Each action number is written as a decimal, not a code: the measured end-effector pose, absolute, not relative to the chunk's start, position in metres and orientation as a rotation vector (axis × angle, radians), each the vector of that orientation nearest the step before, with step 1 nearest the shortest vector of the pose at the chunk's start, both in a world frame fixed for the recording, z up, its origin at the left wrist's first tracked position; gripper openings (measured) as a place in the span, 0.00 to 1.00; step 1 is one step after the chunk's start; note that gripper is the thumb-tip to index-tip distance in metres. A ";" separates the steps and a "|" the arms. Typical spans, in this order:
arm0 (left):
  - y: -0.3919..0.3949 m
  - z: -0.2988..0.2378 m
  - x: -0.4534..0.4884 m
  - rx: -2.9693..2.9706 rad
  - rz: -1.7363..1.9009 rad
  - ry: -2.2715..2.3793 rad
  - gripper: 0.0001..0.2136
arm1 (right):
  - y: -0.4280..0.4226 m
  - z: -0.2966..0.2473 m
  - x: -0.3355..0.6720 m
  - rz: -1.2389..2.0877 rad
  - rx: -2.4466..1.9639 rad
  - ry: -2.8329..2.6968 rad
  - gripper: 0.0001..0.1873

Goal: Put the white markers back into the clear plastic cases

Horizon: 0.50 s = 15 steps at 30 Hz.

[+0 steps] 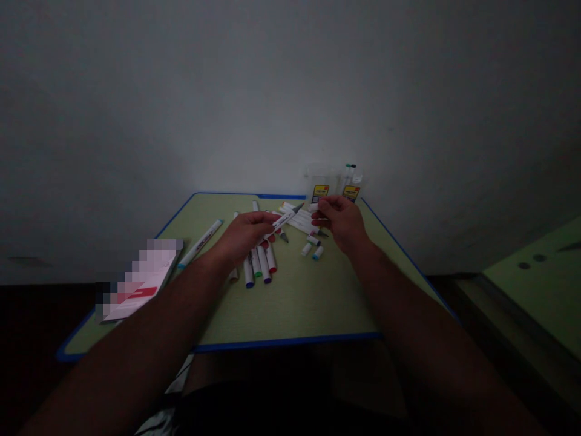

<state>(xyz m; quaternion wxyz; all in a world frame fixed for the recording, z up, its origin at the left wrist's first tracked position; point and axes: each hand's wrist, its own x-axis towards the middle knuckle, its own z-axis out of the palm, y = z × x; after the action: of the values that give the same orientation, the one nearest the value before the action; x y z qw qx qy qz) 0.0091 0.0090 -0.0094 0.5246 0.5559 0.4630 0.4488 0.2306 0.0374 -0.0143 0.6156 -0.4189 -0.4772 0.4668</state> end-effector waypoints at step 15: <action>0.008 -0.009 0.008 1.369 1.070 1.142 0.12 | 0.035 -0.016 0.228 1.032 -0.990 -1.186 0.17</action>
<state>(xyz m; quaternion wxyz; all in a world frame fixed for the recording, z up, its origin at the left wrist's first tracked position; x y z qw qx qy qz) 0.0080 0.0077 -0.0095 0.5064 0.5677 0.4737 0.4438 0.2280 0.0353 -0.0165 0.5988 -0.4268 -0.5112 0.4449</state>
